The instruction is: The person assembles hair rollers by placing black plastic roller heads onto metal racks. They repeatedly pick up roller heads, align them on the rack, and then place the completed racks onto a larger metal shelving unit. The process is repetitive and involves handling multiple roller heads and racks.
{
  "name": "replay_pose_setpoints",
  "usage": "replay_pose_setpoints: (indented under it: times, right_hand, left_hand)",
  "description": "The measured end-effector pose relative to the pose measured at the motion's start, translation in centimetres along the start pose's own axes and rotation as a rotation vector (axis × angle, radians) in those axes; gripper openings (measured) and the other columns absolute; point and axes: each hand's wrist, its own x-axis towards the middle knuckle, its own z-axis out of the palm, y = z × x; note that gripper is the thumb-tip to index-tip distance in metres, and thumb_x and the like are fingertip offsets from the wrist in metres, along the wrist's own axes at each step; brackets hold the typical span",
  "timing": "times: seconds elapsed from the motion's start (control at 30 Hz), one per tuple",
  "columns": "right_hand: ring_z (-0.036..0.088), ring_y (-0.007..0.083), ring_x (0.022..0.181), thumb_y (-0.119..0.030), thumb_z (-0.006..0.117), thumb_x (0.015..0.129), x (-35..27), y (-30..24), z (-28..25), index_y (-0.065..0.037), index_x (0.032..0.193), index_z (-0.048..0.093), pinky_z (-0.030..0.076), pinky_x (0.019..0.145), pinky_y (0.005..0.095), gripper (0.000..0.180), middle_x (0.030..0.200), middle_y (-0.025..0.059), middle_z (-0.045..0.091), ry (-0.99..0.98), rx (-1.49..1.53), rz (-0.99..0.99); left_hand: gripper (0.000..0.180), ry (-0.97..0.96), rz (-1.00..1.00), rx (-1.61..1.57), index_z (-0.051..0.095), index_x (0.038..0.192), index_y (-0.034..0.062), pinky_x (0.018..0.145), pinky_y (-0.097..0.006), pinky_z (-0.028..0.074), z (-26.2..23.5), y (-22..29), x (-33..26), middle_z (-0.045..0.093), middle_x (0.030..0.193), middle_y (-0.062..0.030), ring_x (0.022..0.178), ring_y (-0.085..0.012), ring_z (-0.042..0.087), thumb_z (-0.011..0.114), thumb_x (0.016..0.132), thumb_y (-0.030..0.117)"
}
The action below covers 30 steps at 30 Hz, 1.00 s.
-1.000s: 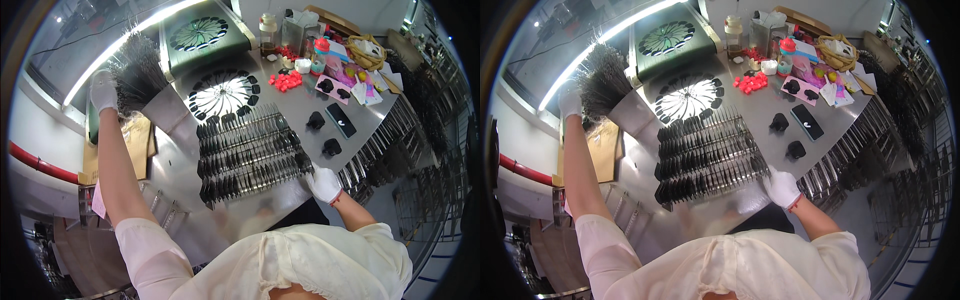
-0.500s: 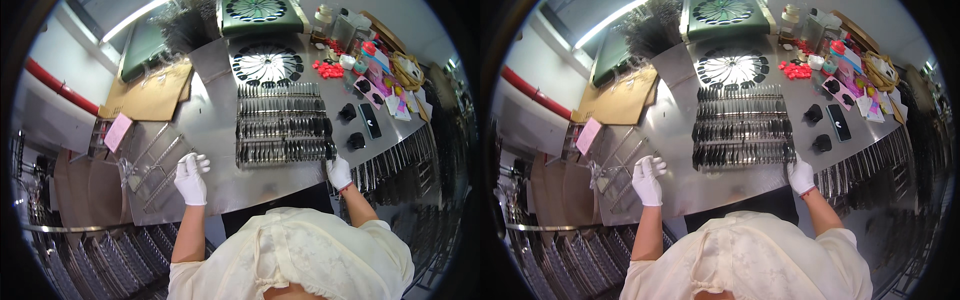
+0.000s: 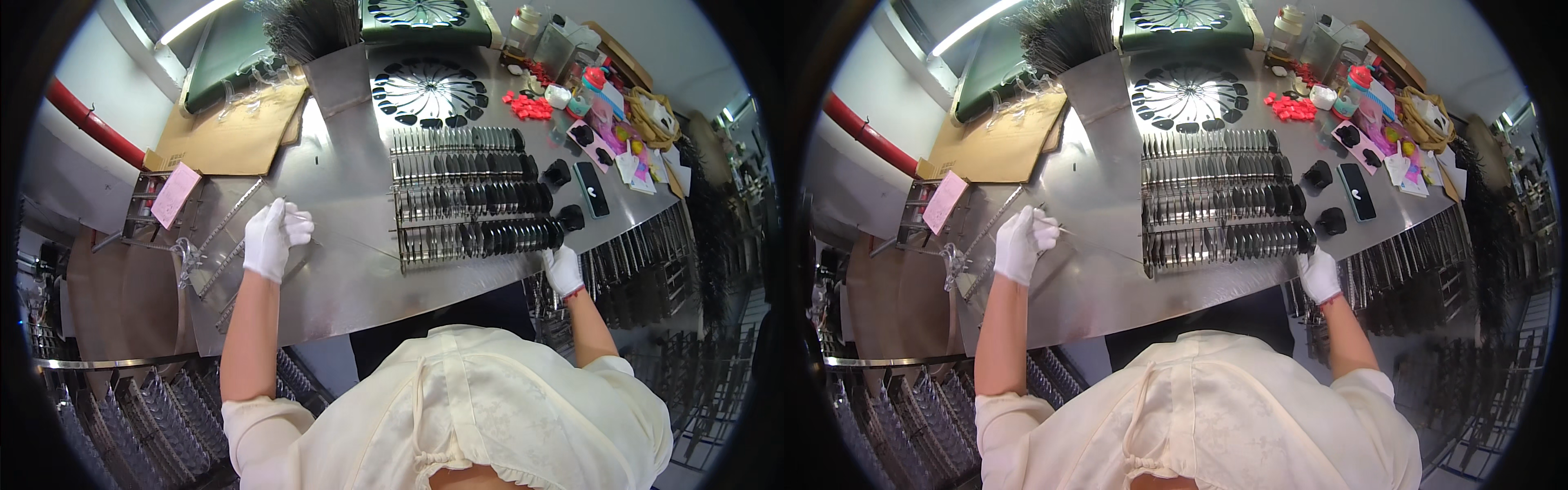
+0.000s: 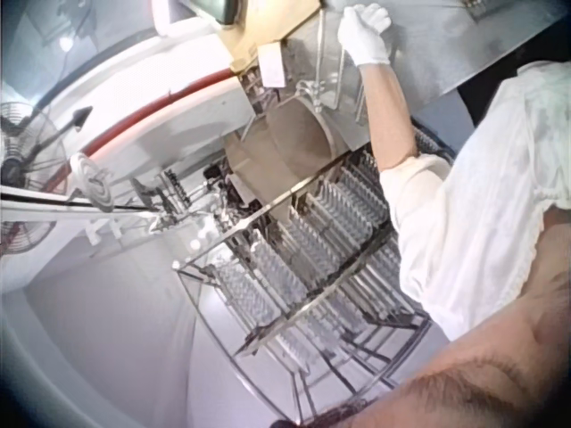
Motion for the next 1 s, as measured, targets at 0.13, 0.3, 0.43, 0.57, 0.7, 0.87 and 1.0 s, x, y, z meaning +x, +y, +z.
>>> replay_pose_setpoints:
  times: [0.13, 0.3, 0.43, 0.57, 0.7, 0.87, 1.0]
  right_hand:
    - [0.066, 0.0503, 0.089, -0.015, 0.062, 0.097, 0.8, -0.5, -1.2, -0.002, 0.119, 0.065, 0.052, 0.073, 0.056, 0.026, 0.087, 0.0297, 0.068, 0.018, -0.016, -0.021]
    - [0.066, 0.0498, 0.087, -0.02, 0.061, 0.099, -0.5, -5.6, -4.5, 0.002, 0.11, 0.066, 0.052, 0.074, 0.0558, 0.025, 0.084, 0.0305, 0.068, 0.016, -0.143, 0.034]
    - [0.066, 0.0498, 0.088, -0.023, 0.058, 0.1, 1.0, -7.0, -3.5, 0.001, 0.109, 0.067, 0.052, 0.075, 0.0557, 0.027, 0.086, 0.0303, 0.068, -0.002, -0.056, -0.138]
    - [0.066, 0.0494, 0.091, -0.021, 0.058, 0.099, 1.8, -9.7, -5.1, 0.002, 0.112, 0.066, 0.053, 0.078, 0.0556, 0.028, 0.088, 0.0314, 0.068, -0.064, -0.08, -0.079]
    - [0.066, 0.0493, 0.09, -0.022, 0.059, 0.098, 1.5, -9.8, -5.1, 0.001, 0.113, 0.067, 0.052, 0.078, 0.0545, 0.028, 0.087, 0.0302, 0.068, -0.056, -0.045, -0.055]
    - [0.067, 0.0493, 0.088, -0.022, 0.058, 0.098, 1.3, -9.3, -4.9, 0.001, 0.115, 0.067, 0.053, 0.079, 0.0563, 0.029, 0.085, 0.03, 0.068, -0.045, -0.112, -0.063]
    - [0.067, 0.0489, 0.086, -0.022, 0.058, 0.098, 1.1, -9.9, -4.5, 0.0, 0.116, 0.067, 0.054, 0.078, 0.056, 0.03, 0.084, 0.0295, 0.069, -0.037, -0.102, -0.09]
  left_hand:
    - [0.028, -0.016, -0.134, -0.128, 0.059, 0.103, 0.0003, 0.061, -0.031, 0.059, -2.4, -3.9, 3.7, 0.07, 0.094, -0.0199, 0.074, -0.0238, 0.071, 0.052, 0.109, 0.026]
    - [0.027, 0.061, -0.357, -0.232, 0.059, 0.099, 0.0033, 0.057, -0.029, 0.053, 1.8, -4.7, -2.4, 0.059, 0.083, -0.005, 0.073, -0.0184, 0.061, 0.05, 0.11, 0.027]
    - [0.033, -0.019, -0.37, -0.362, 0.061, 0.097, 0.0075, 0.049, -0.023, 0.044, 5.5, -7.7, -2.9, 0.057, 0.081, 0.001, 0.062, -0.0094, 0.053, 0.054, 0.109, 0.038]
    - [0.037, -0.182, -0.326, -0.426, 0.062, 0.105, 0.0077, 0.047, -0.02, 0.041, 2.5, -9.1, -0.3, 0.056, 0.079, 0.0023, 0.062, -0.0077, 0.053, 0.056, 0.107, 0.045]
    - [0.035, -0.023, -0.072, -0.483, 0.062, 0.116, 0.0054, 0.049, -0.02, 0.044, 3.6, -5.7, -2.0, 0.062, 0.08, -0.003, 0.068, -0.0106, 0.064, 0.053, 0.11, 0.038]
    - [0.028, 0.089, 0.011, -0.348, 0.063, 0.112, 0.0039, 0.052, -0.022, 0.046, 4.5, -6.2, -2.6, 0.066, 0.086, -0.0053, 0.07, -0.013, 0.064, 0.051, 0.111, 0.029]
    - [0.018, 0.033, -0.124, -0.528, 0.062, 0.103, 0.0044, 0.053, -0.023, 0.049, 4.2, -7.9, -1.1, 0.066, 0.086, -0.004, 0.071, -0.0124, 0.064, 0.058, 0.107, 0.022]
